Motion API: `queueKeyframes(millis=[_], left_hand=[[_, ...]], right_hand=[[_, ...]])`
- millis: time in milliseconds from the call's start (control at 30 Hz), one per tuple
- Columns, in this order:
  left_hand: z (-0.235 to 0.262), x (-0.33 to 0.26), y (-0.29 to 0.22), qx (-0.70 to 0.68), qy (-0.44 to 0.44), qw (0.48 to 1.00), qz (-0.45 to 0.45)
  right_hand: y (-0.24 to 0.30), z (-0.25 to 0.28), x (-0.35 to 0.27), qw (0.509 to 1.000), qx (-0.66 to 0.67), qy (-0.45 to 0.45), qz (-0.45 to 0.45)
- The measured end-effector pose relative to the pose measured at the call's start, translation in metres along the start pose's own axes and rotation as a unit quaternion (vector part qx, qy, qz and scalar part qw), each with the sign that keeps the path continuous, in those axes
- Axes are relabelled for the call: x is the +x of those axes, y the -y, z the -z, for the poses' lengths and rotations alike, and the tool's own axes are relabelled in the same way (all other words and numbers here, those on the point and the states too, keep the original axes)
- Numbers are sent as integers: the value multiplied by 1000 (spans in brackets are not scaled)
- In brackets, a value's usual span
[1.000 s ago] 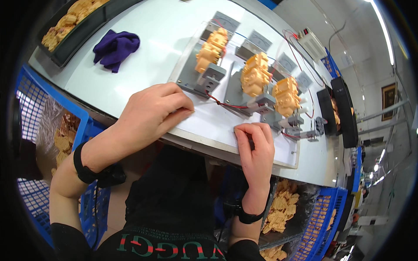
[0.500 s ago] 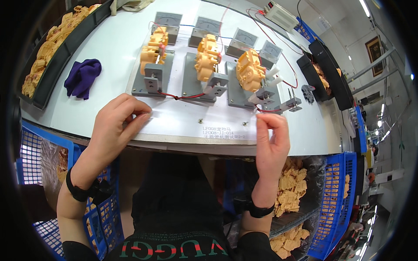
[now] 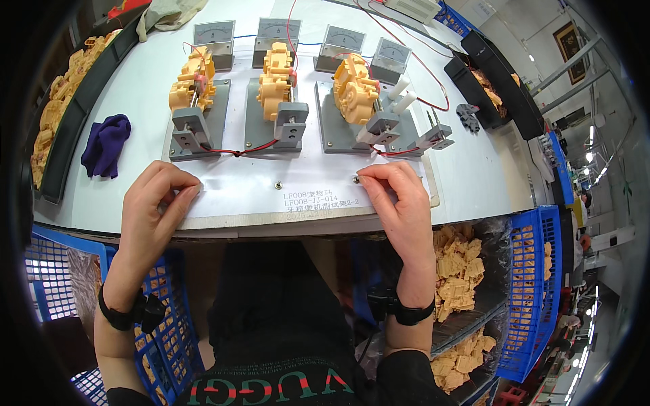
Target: Inspecting and testing yellow plastic industrial components by placing them on a test fixture and sorting them into trays.
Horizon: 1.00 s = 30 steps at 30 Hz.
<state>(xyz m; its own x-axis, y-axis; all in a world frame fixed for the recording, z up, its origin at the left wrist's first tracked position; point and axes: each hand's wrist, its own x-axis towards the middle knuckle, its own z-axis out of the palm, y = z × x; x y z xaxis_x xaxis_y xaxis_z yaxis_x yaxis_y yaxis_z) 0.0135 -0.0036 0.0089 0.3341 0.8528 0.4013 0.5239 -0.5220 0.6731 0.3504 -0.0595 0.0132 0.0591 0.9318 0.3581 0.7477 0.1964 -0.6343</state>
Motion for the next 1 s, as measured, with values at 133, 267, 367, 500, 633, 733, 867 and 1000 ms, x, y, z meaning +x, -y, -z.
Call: queueKeyframes(millis=[133,267,367,500,633,733,867,1000], left_hand=[[2,1,1,-44,12,999,-1],[3,4,-1,-37,16,999,3],[2,2,-2,-20,11,1000,21],[2,3,-7,10,6,1000,28],[0,6,-9,11,10,1000,23],[-1,5,-7,19,5,1000,20],[-2,5,-6,13,1,1000,12],[-1,4,-6,7,7,1000,28]], right_hand=[[1,-3,-4,998,-25,-57,21],[20,-15,-10,994,22,-94,54],[37,-37,-8,991,91,-40,91],[55,-54,4,977,170,-13,128],[56,-67,12,963,230,-30,138],[46,-68,10,964,223,-15,145],[48,-68,10,967,217,-35,130],[49,-68,11,969,205,-34,136]])
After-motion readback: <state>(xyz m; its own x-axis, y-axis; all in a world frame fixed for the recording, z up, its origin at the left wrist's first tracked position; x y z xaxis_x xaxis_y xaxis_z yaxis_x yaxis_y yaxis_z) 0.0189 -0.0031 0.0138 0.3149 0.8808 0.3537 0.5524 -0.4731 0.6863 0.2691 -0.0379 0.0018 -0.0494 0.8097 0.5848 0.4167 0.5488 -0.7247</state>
